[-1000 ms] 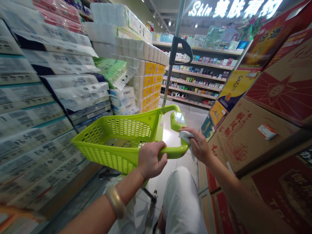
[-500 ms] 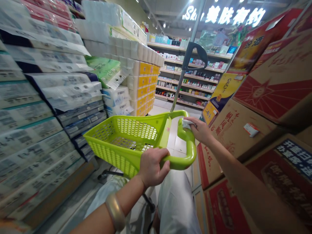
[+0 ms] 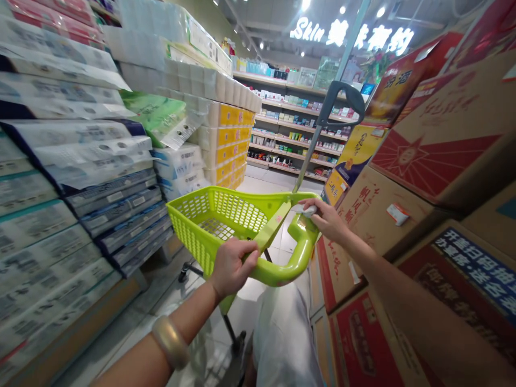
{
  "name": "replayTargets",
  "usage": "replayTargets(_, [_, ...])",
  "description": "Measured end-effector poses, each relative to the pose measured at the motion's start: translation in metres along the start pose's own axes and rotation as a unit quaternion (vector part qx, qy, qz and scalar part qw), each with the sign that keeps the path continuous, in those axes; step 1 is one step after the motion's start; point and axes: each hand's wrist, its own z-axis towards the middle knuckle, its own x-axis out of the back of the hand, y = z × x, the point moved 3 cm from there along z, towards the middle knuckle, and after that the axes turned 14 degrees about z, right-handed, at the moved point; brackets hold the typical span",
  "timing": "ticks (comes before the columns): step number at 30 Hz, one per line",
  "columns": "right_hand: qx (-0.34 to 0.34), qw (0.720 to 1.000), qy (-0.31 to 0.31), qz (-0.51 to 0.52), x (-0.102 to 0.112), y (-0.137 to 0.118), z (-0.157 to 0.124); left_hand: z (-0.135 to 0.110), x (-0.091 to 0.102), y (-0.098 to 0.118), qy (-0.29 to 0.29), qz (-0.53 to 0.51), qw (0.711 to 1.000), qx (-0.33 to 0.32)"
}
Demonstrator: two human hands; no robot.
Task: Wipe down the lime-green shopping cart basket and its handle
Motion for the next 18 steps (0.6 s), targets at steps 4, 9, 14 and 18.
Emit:
replayTargets(4, [0.049,0.994,-0.098,0.022,-0.018,-0.027,-0.012,0.009,0.011,-0.027,-0.022,-0.049,0.997,0.046])
replayTargets(9, [0.022,0.998,-0.025,-0.062,-0.014,-0.013,-0.005,0.024,0.025,-0.066,-0.069,-0.116,0.987,0.091])
replayTargets(14, [0.018,0.992,-0.006,-0.128,-0.031,-0.015,0.003,0.048,0.043,-0.077,-0.159,-0.068,0.980,0.099])
replayTargets(18, [0.064,0.985,-0.077,-0.143,-0.078,-0.050,0.015,0.069,0.049,-0.053,-0.259,0.078,0.957,0.105])
